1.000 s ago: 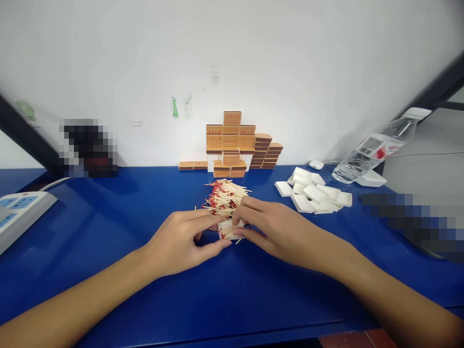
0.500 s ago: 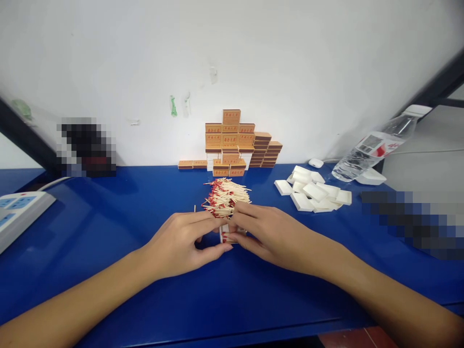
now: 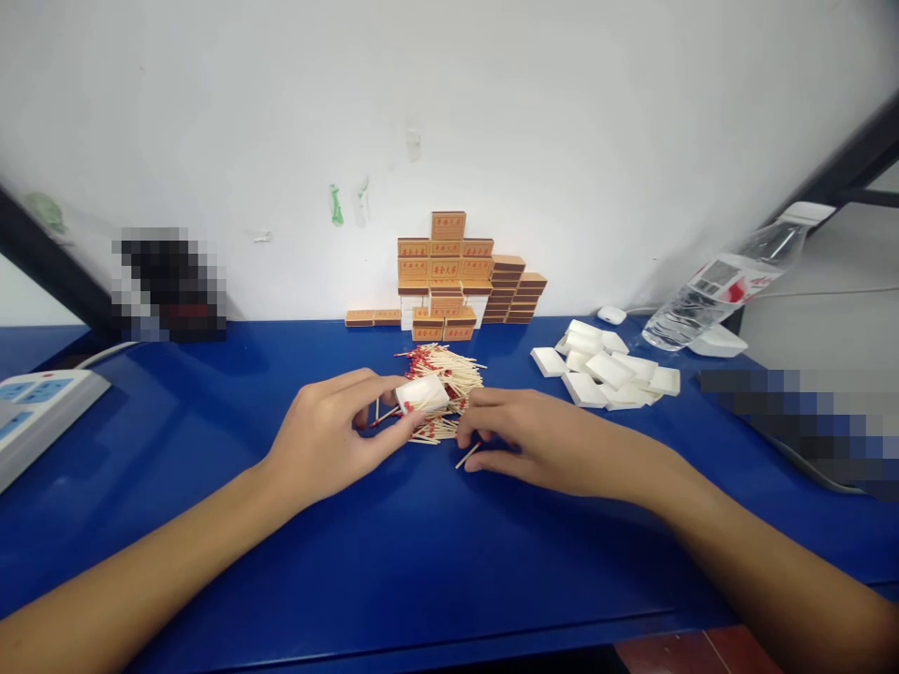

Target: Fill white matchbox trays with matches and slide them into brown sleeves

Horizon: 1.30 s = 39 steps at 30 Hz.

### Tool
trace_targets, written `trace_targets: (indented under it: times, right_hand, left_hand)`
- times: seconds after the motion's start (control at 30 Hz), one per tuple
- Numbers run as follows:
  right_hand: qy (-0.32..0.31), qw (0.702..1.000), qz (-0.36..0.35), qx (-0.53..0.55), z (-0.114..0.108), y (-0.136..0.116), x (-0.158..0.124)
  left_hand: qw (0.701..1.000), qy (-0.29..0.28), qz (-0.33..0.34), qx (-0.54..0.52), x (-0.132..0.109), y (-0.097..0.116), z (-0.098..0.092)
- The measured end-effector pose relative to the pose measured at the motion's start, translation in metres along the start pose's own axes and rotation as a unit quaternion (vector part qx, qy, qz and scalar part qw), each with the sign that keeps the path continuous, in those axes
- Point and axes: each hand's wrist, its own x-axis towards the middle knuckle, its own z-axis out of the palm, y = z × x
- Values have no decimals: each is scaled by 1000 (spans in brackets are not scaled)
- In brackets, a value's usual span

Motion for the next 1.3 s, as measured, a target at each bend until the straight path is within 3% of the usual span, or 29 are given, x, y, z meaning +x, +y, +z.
trace_targets:
  times: [0.13,0.23,0.4,0.5,0.63,0.87,1.13,1.3]
  right_hand:
    - [-33,999,-3,24,9,-1,4]
    - [-20,999,7,42,6,-5,2]
    - [51,995,47,72,-8,-9,-2]
    - [80,990,32,109,-10,-7,-1]
    - [118,983,3,144,-2,-7,3]
    - [224,947,63,221,14,-8,9]
    - [223,971,13,89,12,-4,10]
    - [184,982,-10,42,10,-8,8]
  left_hand:
    - [1000,-13,6,-9,-3,1,3]
    - [1000,-15,5,-10,-4,2,5]
    - [999,-30,9,-6,-3,2,3]
    - [997,-62,30,-24,-6,3,3]
    - [993,-83,75,-49,-9,6,4]
    - [994,-56,74,-55,-8,7,3]
    - [995,-46,62,-58,-8,6,4]
    - [995,-47,72,-56,-8,7,4]
